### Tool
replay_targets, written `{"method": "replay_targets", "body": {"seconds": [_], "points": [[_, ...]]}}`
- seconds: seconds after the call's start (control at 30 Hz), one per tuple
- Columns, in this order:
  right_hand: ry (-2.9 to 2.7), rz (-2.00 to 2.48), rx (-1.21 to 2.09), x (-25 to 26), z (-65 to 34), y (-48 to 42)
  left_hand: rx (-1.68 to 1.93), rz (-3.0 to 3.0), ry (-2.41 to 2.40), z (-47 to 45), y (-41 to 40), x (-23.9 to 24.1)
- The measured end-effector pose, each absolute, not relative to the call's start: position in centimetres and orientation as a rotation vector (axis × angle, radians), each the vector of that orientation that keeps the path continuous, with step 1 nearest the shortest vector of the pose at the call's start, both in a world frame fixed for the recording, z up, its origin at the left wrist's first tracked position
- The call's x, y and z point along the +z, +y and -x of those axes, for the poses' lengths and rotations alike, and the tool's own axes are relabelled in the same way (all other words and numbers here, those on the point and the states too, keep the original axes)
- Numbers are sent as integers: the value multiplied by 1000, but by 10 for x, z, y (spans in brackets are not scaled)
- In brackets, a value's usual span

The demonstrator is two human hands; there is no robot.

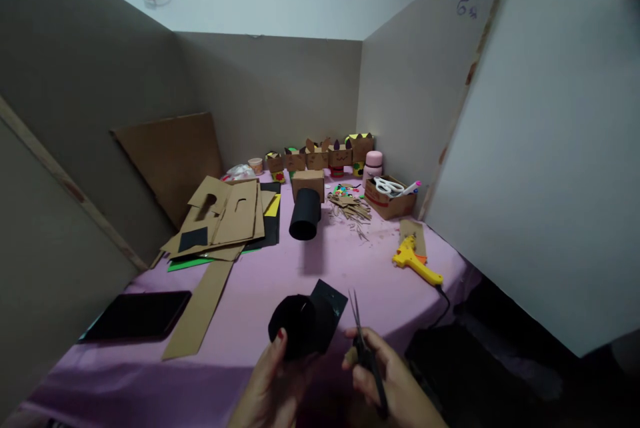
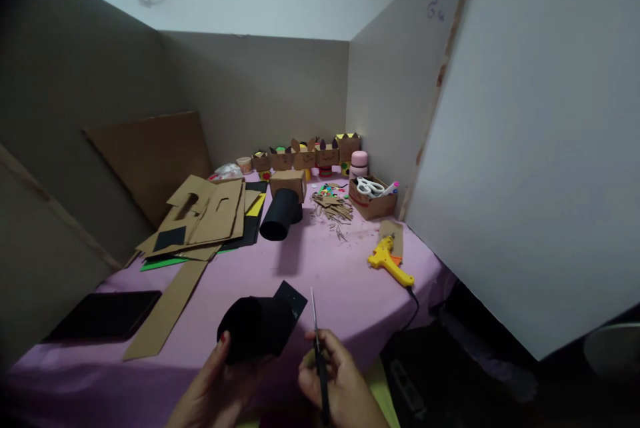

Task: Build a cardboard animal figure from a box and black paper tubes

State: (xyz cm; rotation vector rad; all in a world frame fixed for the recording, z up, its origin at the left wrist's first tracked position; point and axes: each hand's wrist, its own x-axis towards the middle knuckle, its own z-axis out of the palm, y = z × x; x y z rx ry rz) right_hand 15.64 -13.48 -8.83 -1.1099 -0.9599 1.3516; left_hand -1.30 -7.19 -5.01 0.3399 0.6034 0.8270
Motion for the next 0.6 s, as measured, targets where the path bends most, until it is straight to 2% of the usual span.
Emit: {"method": "replay_targets", "body": {"seconds": [0.13, 0.6], "points": [[-978, 1045, 1460, -102, -141, -142, 777, -337, 537, 12, -76, -44], [-1225, 1109, 1203, -81, -144, -138, 657, -515, 423, 6, -95, -52]]}}
